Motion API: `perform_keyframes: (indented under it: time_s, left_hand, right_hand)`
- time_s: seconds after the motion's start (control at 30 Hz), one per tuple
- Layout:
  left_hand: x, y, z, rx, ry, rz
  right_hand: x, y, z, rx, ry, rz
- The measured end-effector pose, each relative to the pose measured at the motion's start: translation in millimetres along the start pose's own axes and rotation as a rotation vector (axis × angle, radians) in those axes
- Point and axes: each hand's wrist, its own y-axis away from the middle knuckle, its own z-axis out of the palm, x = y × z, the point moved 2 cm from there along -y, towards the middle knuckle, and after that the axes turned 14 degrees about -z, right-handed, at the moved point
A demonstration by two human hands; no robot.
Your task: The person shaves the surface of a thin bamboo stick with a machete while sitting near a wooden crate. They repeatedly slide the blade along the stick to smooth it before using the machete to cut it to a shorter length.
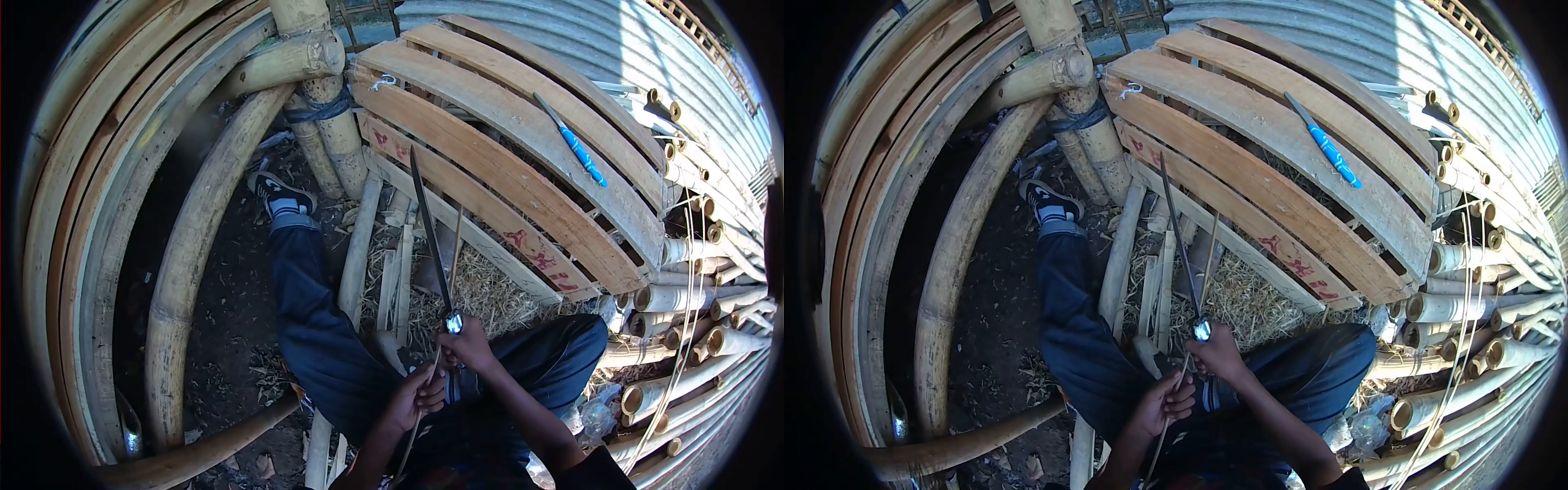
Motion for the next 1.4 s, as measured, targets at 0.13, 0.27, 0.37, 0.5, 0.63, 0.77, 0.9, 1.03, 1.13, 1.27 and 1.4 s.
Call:
perform_keyframes:
  time_s: [0.13, 0.27, 0.37, 0.5, 0.63, 0.77, 0.9, 1.03, 1.13, 1.27, 1.4]
  left_hand:
    - [-0.2, 16.1, -4.6, 0.484, -0.303, 0.327]
    - [-21.2, 42.6, -45.8, 1.091, -1.426, 0.811]
    - [-40.4, 53.4, -24.7, 0.940, -1.985, 0.769]
    - [-48.7, 61.2, -24.0, 0.839, -2.133, 0.603]
    - [-35.5, 78.5, -35.8, 0.866, -1.495, 0.755]
    - [-48.2, 122.3, -52.6, 0.914, -1.907, 0.884]
    - [-72.8, 147.5, -66.0, 0.864, -2.013, 0.871]
    - [-56.8, 144.3, -55.1, 0.915, -2.138, 0.868]
    - [-18.2, 119.6, -51.7, 0.966, -1.747, 0.669]
    - [6.7, 56.5, 5.3, 0.577, -0.672, 0.488]
    - [-14.8, 18.2, 10.8, 0.538, -0.553, 0.325]
  right_hand:
    - [-4.8, -0.5, -5.4, 0.023, -0.059, -0.031]
    - [-2.6, -3.9, -13.5, 0.001, -0.003, -0.010]
    - [-11.8, -4.0, -12.3, 0.007, -0.011, -0.027]
    - [-17.2, -6.1, -13.3, 0.018, 0.015, -0.007]
    - [-10.1, -7.5, -16.8, -0.009, 0.001, -0.037]
    - [-14.8, -5.9, -20.4, 0.000, -0.007, -0.038]
    - [-6.3, -8.1, -20.1, -0.008, -0.004, -0.035]
    - [-5.2, -7.5, -15.7, -0.032, 0.014, -0.022]
    - [-5.2, -10.1, -13.0, -0.018, -0.040, -0.015]
    - [-4.1, -10.5, -14.6, -0.021, -0.034, -0.034]
    - [-1.6, -9.5, -18.6, -0.006, -0.009, -0.040]
